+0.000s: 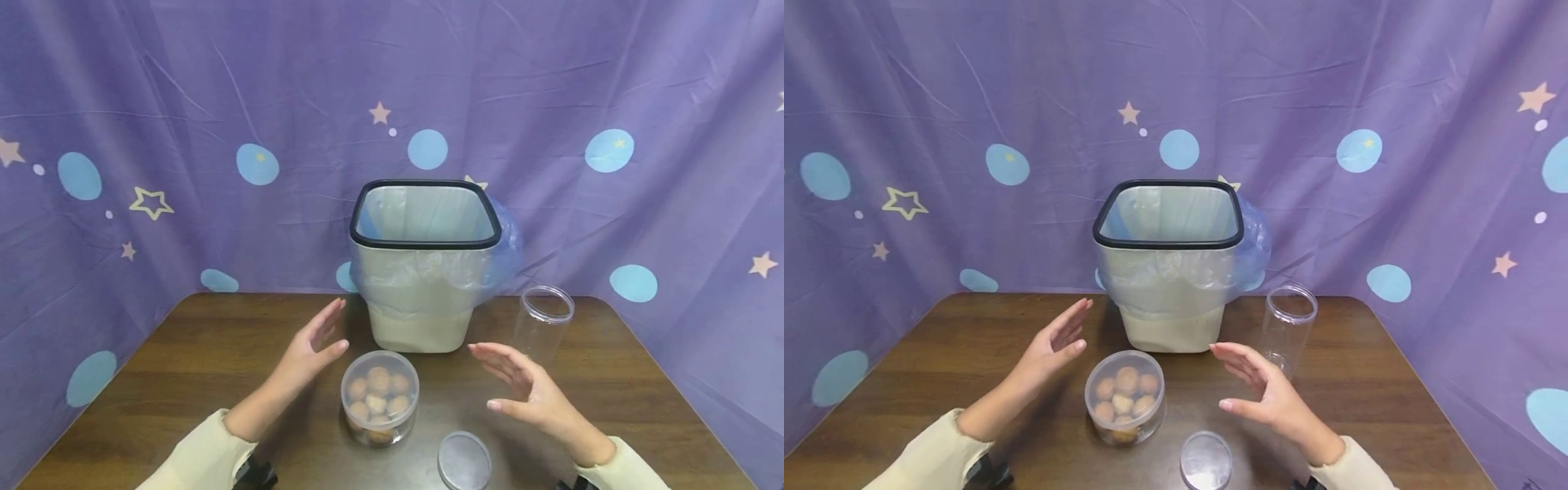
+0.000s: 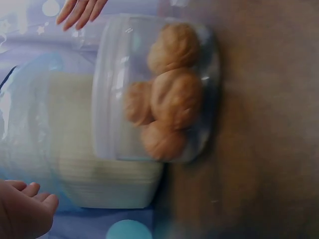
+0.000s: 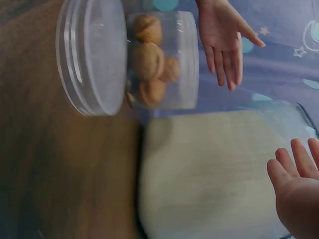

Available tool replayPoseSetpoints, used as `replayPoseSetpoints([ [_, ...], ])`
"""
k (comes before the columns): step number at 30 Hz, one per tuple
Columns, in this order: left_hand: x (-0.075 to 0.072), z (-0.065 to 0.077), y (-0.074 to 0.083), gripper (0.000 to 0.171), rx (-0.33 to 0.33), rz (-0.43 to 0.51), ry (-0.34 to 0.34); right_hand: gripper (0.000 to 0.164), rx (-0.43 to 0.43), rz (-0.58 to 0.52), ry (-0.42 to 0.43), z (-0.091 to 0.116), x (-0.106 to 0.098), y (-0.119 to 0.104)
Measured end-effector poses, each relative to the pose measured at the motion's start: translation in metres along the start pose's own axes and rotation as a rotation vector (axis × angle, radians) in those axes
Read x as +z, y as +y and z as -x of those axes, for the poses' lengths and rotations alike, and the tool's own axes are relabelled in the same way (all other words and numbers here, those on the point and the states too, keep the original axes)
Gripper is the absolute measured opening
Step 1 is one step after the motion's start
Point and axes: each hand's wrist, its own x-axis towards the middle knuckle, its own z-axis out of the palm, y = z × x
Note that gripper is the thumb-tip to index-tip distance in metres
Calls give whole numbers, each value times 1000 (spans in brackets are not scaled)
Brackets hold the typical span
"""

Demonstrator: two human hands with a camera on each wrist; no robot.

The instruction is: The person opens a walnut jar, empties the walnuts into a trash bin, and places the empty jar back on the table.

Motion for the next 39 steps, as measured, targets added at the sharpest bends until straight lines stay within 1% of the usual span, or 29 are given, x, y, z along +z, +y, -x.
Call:
replayPoseSetpoints([
  [5, 4, 12, -9, 72, 34, 7, -83, 62, 203, -36, 10, -1, 10, 13],
  [8, 6, 18, -15, 75, 57, 15, -130, 60, 287, -62, 13, -4, 16, 21],
  [10, 7, 21, -18, 76, 60, 27, -155, 60, 319, -70, 6, -6, 21, 26],
  [14, 11, 28, -24, 79, 39, 69, -189, 61, 401, -113, -9, -13, 29, 33],
  [18, 14, 33, -30, 84, 25, 97, -199, 64, 491, -143, -15, -19, 36, 39],
  [23, 15, 39, -35, 87, -55, 137, -197, 69, 591, -142, -24, -23, 42, 46],
  [26, 16, 43, -38, 90, -111, 164, -208, 72, 618, -144, -32, -25, 44, 50],
  [28, 17, 45, -40, 94, -142, 175, -229, 74, 634, -160, -38, -26, 45, 52],
  [33, 18, 50, -42, 105, -233, 168, -289, 80, 640, -199, -59, -30, 48, 54],
  [35, 18, 50, -43, 108, -272, 166, -303, 82, 636, -212, -65, -31, 49, 54],
  [39, 19, 51, -46, 109, -298, 190, -325, 85, 634, -229, -61, -34, 51, 55],
])
